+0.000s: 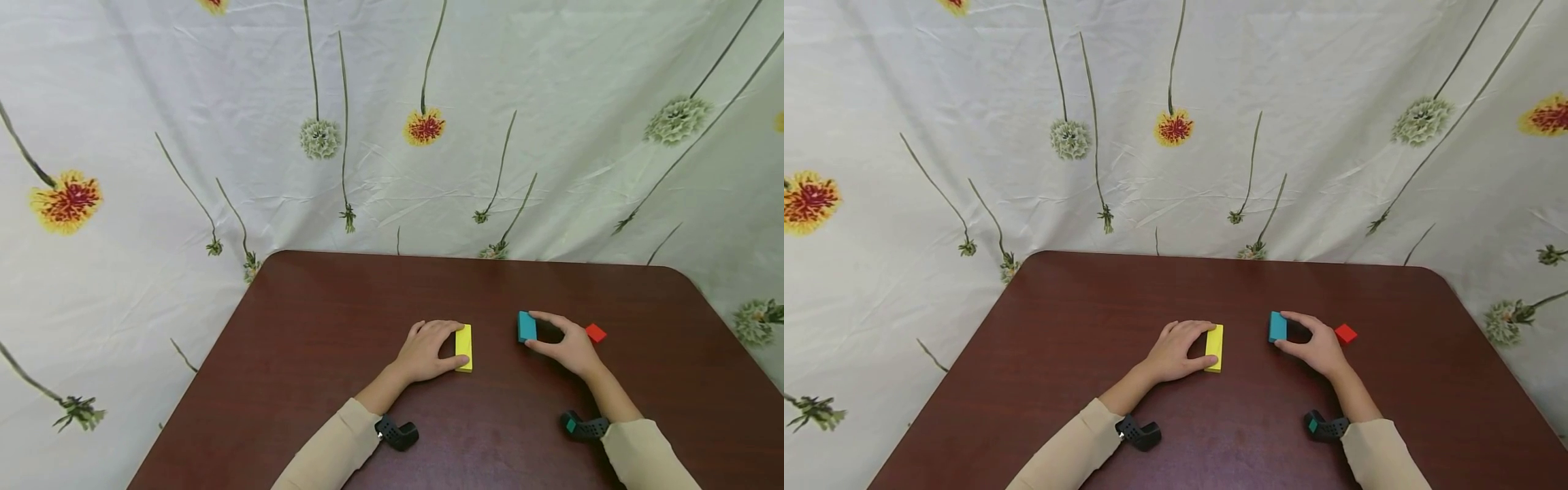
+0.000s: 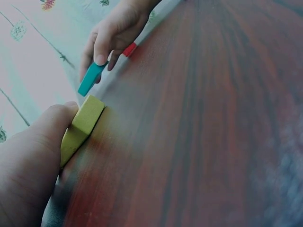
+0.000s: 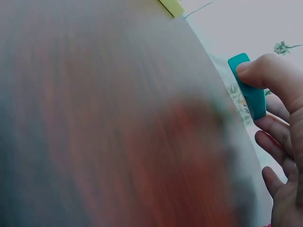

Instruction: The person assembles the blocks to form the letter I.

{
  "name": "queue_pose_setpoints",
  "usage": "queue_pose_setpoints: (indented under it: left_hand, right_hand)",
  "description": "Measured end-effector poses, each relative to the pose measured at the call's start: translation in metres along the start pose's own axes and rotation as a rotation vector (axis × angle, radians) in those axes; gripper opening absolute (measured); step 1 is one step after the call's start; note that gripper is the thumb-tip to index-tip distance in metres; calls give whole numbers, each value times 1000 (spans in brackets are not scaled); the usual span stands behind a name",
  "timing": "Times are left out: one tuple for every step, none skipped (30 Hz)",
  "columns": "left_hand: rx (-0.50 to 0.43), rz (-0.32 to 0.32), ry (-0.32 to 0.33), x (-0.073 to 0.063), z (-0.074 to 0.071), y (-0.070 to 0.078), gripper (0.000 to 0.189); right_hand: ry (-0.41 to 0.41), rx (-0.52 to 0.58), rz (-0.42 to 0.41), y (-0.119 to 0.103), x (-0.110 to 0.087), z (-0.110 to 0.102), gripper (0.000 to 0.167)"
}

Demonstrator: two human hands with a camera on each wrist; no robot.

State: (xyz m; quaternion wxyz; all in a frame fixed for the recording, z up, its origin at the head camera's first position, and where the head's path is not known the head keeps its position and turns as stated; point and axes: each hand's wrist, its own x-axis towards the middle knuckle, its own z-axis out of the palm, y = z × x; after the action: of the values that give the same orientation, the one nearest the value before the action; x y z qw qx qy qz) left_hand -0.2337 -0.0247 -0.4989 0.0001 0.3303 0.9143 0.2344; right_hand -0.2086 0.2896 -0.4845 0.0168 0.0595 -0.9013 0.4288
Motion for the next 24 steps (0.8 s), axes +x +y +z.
queue_pose_setpoints:
  left_hand:
    - [0,1,0,0,0,0,61]
    - [1,2,0,0,0,0,61]
    - [1,2,-1,0,0,0,61]
    - [2,2,-1,0,0,0,61]
    - [1,3,-1,0,0,0,61]
    - [0,3,-1,-1,-1,0,61]
    - [0,5,0,-1,-1,0,61]
    - [1,6,1,-1,0,0,61]
    - [1,6,1,-1,0,0,61]
    - [1,6,2,-1,0,0,61]
    - [0,7,3,-1,0,-1,62]
    - [-1,8,4,0,0,-1,62]
    - [-2,8,4,0,1,-1,62]
    - [-3,8,3,0,1,-1,62]
    - [-4,8,2,0,0,-1,62]
    - [-3,12,6,0,1,-1,62]
    - [-2,12,6,0,0,-1,62]
    - [-3,13,5,0,0,-1,62]
    - [-4,12,4,0,0,-1,62]
    - [-3,12,3,-1,0,-1,62]
    - [-3,12,3,-1,0,-1,62]
    - [-3,12,2,-1,0,-1,62]
    - [-5,11,0,-1,0,0,62]
    - [-5,11,-1,-1,0,0,62]
  right_hand:
    - [-1,3,-1,-1,0,0,63]
    - [-3,4,-1,-3,-1,1,63]
    - [-5,4,-2,-4,-1,1,63]
    - [-6,3,-4,-6,-2,1,63]
    - [-7,4,-6,-7,-2,2,64]
    - [-8,4,-9,-8,-3,2,64]
    - [-10,6,-11,-9,-3,3,64]
    - [-10,6,-15,-10,-4,3,64]
    - [-10,6,-19,-11,-4,4,63]
    - [-10,6,-22,-11,-5,4,63]
    - [-10,6,-25,-11,-5,4,63]
    - [-10,5,-27,-12,-6,5,63]
    - [-9,4,-29,-12,-6,5,63]
    - [-9,2,-30,-12,-7,5,63]
    - [-9,1,-30,-12,-8,6,62]
    - [-9,1,-31,-13,-8,6,62]
    - [-9,2,-33,-14,-9,7,62]
    - [-9,3,-35,-15,-10,7,62]
    - [-9,4,-37,-16,-11,8,62]
    - [-10,8,-41,-17,-11,8,61]
    - [-10,10,-45,-17,-12,9,61]
    - [-10,13,-49,-18,-13,9,61]
    - [-9,14,-54,-19,-13,10,61]
    - [-10,16,-60,-20,-14,11,60]
